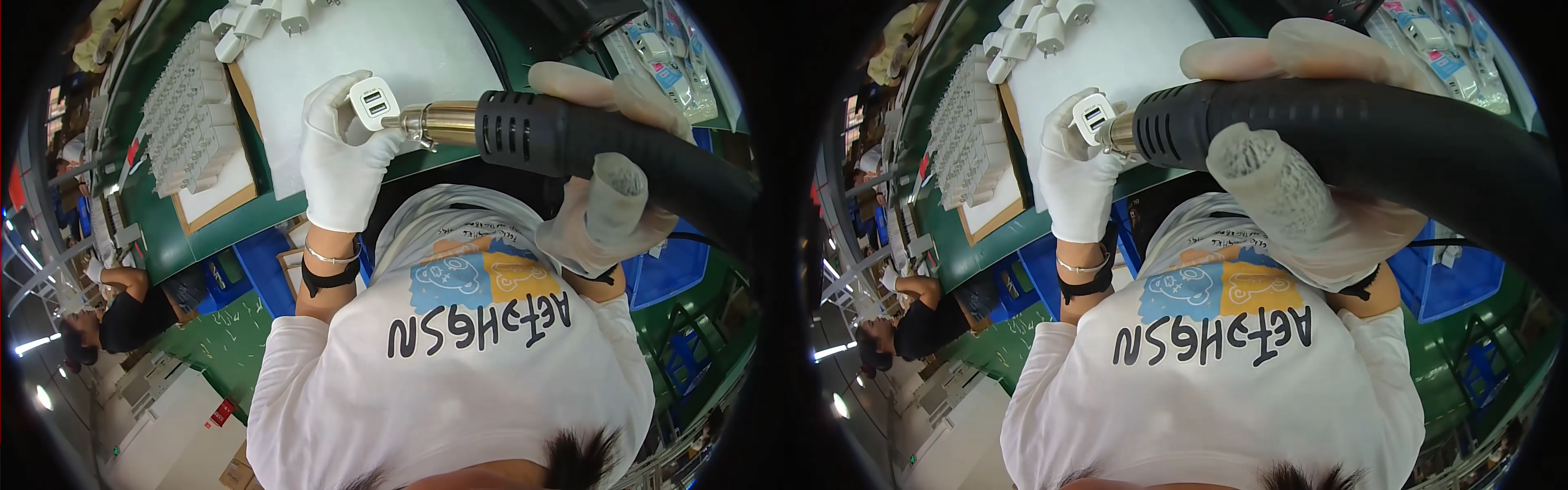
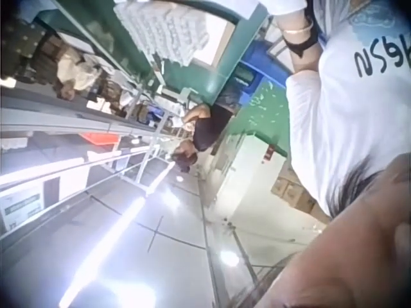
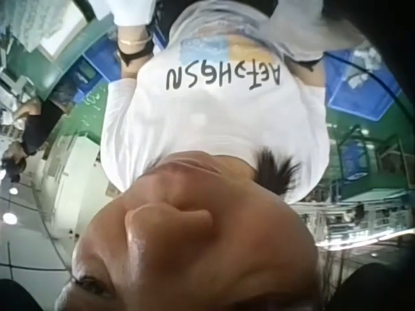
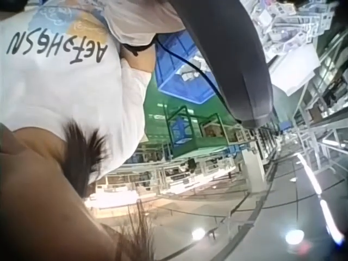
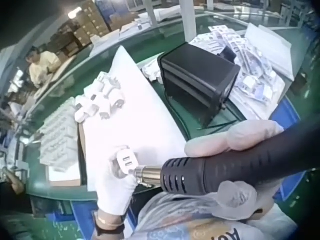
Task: The person holds a power adapter and applies heat to its casing with a heat gun before placing it onto a tray. They then pick up another power adapter from a different tray and place it onto a foam sheet.
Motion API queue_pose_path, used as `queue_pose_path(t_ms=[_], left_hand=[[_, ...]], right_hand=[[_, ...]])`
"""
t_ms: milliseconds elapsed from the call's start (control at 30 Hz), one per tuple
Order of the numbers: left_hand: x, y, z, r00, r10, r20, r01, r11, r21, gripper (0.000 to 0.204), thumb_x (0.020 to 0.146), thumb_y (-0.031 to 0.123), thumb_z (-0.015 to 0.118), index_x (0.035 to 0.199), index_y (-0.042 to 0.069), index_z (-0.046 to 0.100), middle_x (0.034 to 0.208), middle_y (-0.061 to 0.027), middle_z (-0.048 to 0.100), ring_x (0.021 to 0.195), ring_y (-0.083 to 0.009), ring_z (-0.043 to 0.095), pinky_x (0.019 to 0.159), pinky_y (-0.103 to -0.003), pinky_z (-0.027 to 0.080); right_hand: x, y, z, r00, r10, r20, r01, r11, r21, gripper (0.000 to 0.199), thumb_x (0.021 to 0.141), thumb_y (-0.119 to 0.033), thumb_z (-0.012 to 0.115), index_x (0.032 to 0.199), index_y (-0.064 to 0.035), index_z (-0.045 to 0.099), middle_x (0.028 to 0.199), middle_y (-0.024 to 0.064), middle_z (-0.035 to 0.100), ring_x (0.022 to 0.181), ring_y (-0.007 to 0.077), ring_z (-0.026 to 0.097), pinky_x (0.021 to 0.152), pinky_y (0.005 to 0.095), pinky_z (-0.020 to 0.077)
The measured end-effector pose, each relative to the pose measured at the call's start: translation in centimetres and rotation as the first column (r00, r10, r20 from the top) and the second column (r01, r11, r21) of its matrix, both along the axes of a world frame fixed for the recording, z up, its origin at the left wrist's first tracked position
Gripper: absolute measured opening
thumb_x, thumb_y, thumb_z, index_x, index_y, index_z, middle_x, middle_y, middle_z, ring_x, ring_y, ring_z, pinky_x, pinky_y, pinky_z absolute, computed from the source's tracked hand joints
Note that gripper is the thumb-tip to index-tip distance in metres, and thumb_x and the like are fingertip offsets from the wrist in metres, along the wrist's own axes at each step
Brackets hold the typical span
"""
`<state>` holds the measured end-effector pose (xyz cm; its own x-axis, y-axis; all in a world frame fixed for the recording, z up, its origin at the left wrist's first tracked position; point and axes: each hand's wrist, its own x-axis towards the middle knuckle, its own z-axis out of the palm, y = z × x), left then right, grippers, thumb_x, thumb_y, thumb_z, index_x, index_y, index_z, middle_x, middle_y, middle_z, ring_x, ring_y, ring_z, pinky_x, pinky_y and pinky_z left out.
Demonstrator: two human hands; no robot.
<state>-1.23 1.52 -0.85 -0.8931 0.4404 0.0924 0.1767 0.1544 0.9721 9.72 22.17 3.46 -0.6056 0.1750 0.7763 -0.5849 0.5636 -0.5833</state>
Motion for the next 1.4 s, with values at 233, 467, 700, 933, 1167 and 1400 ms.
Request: queue_pose_path(t_ms=[233,467,700,933,1167,1400], left_hand=[[0.0,-0.4,-0.3,1.000,0.008,0.002,-0.008,1.000,0.005,0.060,0.065,-0.010,0.074,0.119,0.003,0.051,0.120,-0.0071,0.045,0.108,-0.0189,0.055,0.095,-0.032,0.047],[0.1,-0.2,-0.1,0.999,0.007,-0.054,-0.010,0.999,-0.047,0.060,0.065,-0.011,0.074,0.119,0.003,0.051,0.119,-0.0075,0.045,0.108,-0.0189,0.055,0.096,-0.032,0.047],[0.2,-0.2,-0.1,0.999,0.006,-0.053,-0.008,0.999,-0.048,0.059,0.066,-0.010,0.074,0.118,0.003,0.051,0.119,-0.0075,0.045,0.108,-0.0186,0.054,0.097,-0.032,0.046],[0.0,-0.5,-0.5,0.999,0.028,-0.031,-0.028,0.999,-0.017,0.059,0.065,-0.009,0.075,0.118,0.003,0.051,0.119,-0.0078,0.045,0.108,-0.0186,0.054,0.097,-0.032,0.046],[-0.1,0.0,-0.2,0.998,0.017,-0.054,-0.019,0.999,-0.040,0.059,0.066,-0.007,0.076,0.118,0.003,0.051,0.119,-0.0076,0.046,0.107,-0.0186,0.054,0.097,-0.032,0.046],[0.2,-0.1,-0.3,0.999,0.036,-0.021,-0.037,0.998,-0.041,0.057,0.067,-0.002,0.079,0.118,0.004,0.052,0.119,-0.0061,0.046,0.105,-0.0179,0.055,0.093,-0.031,0.047]], right_hand=[[-0.4,-0.5,0.2,0.998,0.031,0.058,-0.031,0.999,-0.016,0.033,0.092,-0.026,0.054,0.105,0.0041,0.052,0.096,0.0176,0.065,0.072,0.0147,0.058,0.064,0.0249,0.0478],[-0.4,0.3,1.1,0.995,0.073,0.073,-0.081,0.989,0.121,0.036,0.089,-0.028,0.058,0.105,0.0038,0.052,0.094,0.0167,0.067,0.071,0.0130,0.056,0.067,0.0253,0.0471],[-0.4,-0.1,0.8,0.994,0.076,0.078,-0.080,0.995,0.052,0.035,0.090,-0.027,0.058,0.107,0.0032,0.052,0.094,0.0166,0.067,0.073,0.0127,0.056,0.068,0.0259,0.0469],[-0.3,-0.5,-0.1,1.000,0.026,0.016,-0.026,0.999,-0.035,0.034,0.089,-0.026,0.058,0.106,0.0028,0.053,0.093,0.0169,0.067,0.072,0.0131,0.056,0.068,0.0264,0.0469],[-0.7,-0.6,0.6,1.000,-0.002,0.031,0.002,1.000,0.004,0.033,0.088,-0.026,0.059,0.104,0.0024,0.055,0.092,0.0177,0.067,0.071,0.0137,0.055,0.067,0.0272,0.0469],[-1.4,-1.8,0.0,0.987,-0.159,-0.024,0.149,0.962,-0.230,0.038,0.089,-0.034,0.057,0.101,0.0021,0.058,0.092,0.0185,0.068,0.070,0.0168,0.058,0.075,0.0297,0.0485]])
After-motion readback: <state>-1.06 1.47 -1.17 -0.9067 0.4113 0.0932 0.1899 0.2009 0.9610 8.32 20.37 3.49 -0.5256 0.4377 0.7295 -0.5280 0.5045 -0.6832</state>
